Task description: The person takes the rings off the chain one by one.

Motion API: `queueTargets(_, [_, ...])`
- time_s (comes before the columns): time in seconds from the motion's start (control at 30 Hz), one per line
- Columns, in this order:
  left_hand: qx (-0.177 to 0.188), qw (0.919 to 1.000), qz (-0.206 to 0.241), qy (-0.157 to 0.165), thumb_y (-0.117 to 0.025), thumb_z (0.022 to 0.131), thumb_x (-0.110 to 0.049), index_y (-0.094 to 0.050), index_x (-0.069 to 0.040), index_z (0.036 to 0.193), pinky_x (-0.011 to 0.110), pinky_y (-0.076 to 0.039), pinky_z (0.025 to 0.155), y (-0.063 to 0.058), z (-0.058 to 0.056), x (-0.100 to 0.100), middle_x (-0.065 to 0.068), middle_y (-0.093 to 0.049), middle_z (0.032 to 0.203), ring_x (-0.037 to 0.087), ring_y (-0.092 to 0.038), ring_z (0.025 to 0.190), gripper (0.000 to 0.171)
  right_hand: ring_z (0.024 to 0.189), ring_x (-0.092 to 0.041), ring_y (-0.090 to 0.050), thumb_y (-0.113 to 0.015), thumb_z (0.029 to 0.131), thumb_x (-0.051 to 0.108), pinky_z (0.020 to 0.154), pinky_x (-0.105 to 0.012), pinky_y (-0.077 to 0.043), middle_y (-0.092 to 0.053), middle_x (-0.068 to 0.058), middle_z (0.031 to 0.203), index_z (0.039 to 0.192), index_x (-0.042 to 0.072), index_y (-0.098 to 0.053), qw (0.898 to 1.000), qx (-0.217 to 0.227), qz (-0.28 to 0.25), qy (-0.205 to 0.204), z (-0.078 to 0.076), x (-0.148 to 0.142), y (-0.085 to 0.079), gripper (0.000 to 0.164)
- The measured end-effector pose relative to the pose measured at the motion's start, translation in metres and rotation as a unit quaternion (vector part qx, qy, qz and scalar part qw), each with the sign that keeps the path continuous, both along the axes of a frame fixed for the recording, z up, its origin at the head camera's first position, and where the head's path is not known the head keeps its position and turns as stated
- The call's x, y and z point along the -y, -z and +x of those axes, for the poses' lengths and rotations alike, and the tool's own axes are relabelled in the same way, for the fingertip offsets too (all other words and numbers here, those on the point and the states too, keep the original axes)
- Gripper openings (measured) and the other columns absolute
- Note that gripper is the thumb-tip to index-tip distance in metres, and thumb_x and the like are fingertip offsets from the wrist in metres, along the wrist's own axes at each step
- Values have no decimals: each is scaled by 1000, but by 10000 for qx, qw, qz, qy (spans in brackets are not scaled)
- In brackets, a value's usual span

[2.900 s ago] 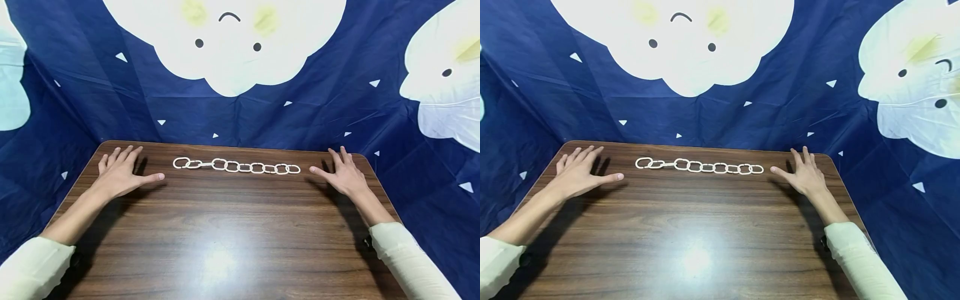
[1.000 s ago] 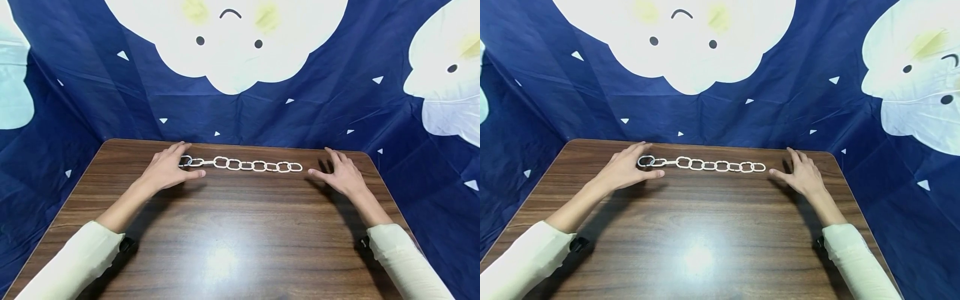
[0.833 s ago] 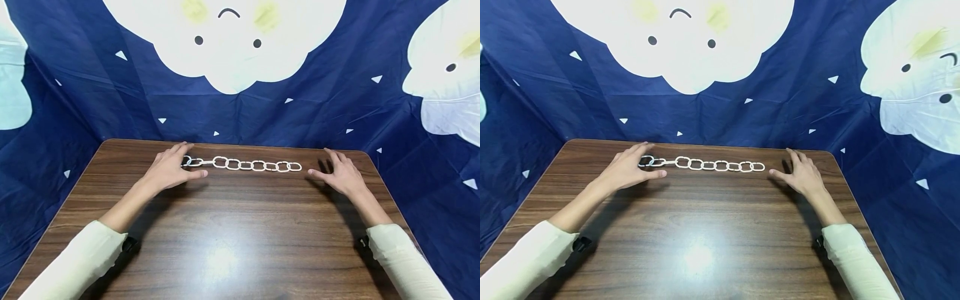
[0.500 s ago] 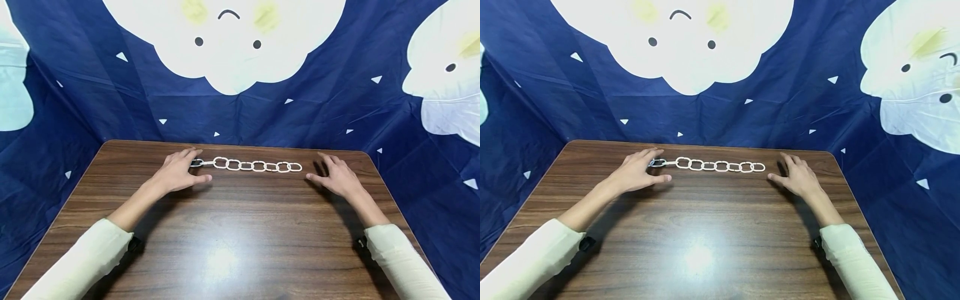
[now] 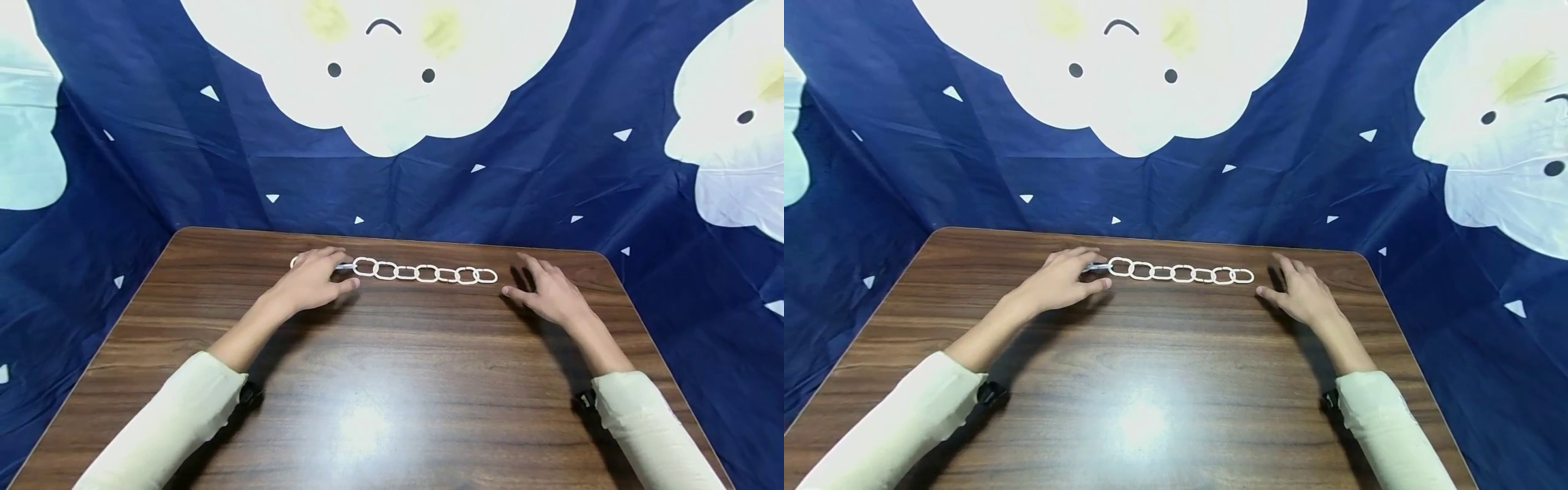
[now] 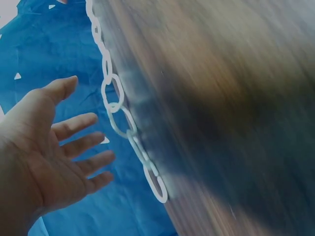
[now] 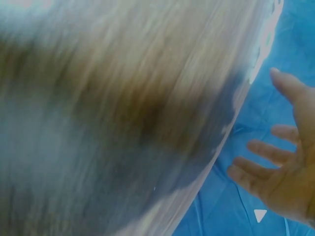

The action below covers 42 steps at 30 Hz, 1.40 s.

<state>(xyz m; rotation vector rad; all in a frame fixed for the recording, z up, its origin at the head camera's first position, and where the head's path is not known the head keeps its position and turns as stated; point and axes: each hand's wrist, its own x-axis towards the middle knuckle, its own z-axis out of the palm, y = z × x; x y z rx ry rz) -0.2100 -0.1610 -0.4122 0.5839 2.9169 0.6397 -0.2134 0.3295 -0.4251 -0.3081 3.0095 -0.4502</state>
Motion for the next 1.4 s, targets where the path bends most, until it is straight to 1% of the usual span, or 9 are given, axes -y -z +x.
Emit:
queueTargets(0.27, [136,9998,52,109,-71,109,-45,-63,-1,156,73,-31,132,1,-4,-23,24,-60,165,51,-48,160,65,155,-65,-42,-73,107,56,125,-79,-38,-43,-40,170,174,5,-36,9999,-78,-122,-54,3,-1,2,92])
queueTargets(0.4, [84,9997,149,179,-72,108,-43,-65,-2,154,71,-32,133,2,-4,-31,22,-61,165,50,-49,159,62,156,-64,-43,-74,107,53,124,-80,-38,-45,-38,171,173,4,-38,9999,-65,-114,-90,3,3,3,90])
queueTargets(0.63, [-44,9986,276,444,-72,109,-39,-66,-4,153,70,-33,133,3,-3,-46,19,-62,165,49,-51,158,56,155,-62,-45,-74,108,52,122,-80,-40,-49,-34,170,170,6,-44,9998,-63,-40,-172,1,7,5,83])
queueTargets(0.83, [-94,9975,446,545,-74,109,-37,-69,-6,149,64,-41,127,2,-3,-58,14,-67,158,40,-58,153,51,156,-61,-45,-72,110,48,126,-77,-38,-50,-30,170,168,5,-47,9993,-68,-110,-342,1,8,8,77])
queueTargets(0.97, [-97,9972,384,637,-73,109,-36,-68,-4,150,62,-41,128,4,-3,-63,15,-68,157,38,-59,152,52,161,-58,-41,-70,112,44,132,-73,-33,-46,-31,174,169,3,-46,9981,23,-245,-568,1,9,9,74])
queueTargets(1.07, [-9,9965,369,750,-70,111,-38,-65,-3,154,64,-37,132,7,-3,-66,17,-66,160,40,-57,154,56,164,-58,-36,-68,113,43,133,-74,-30,-39,-32,177,171,4,-43,9969,214,-302,-689,2,11,9,74])
queueTargets(1.17, [67,9954,480,823,-68,113,-40,-63,-1,156,65,-34,135,9,-3,-67,18,-64,162,39,-55,157,58,165,-59,-34,-67,114,43,133,-76,-29,-36,-33,179,172,5,-43,9964,299,-302,-737,3,12,9,74])
queueTargets(1.27, [79,9948,538,862,-66,114,-39,-63,0,156,63,-32,137,11,-4,-70,18,-64,162,38,-54,158,58,164,-59,-36,-67,114,42,132,-75,-31,-38,-33,177,171,5,-45,9963,274,-278,-768,4,13,9,71])
queueTargets(1.4, [14,9950,530,843,-69,112,-35,-66,-2,153,61,-36,135,14,-4,-75,16,-67,158,37,-58,154,53,161,-57,-42,-68,114,40,132,-73,-33,-46,-33,173,169,5,-49,9961,215,-262,-809,4,14,8,68])
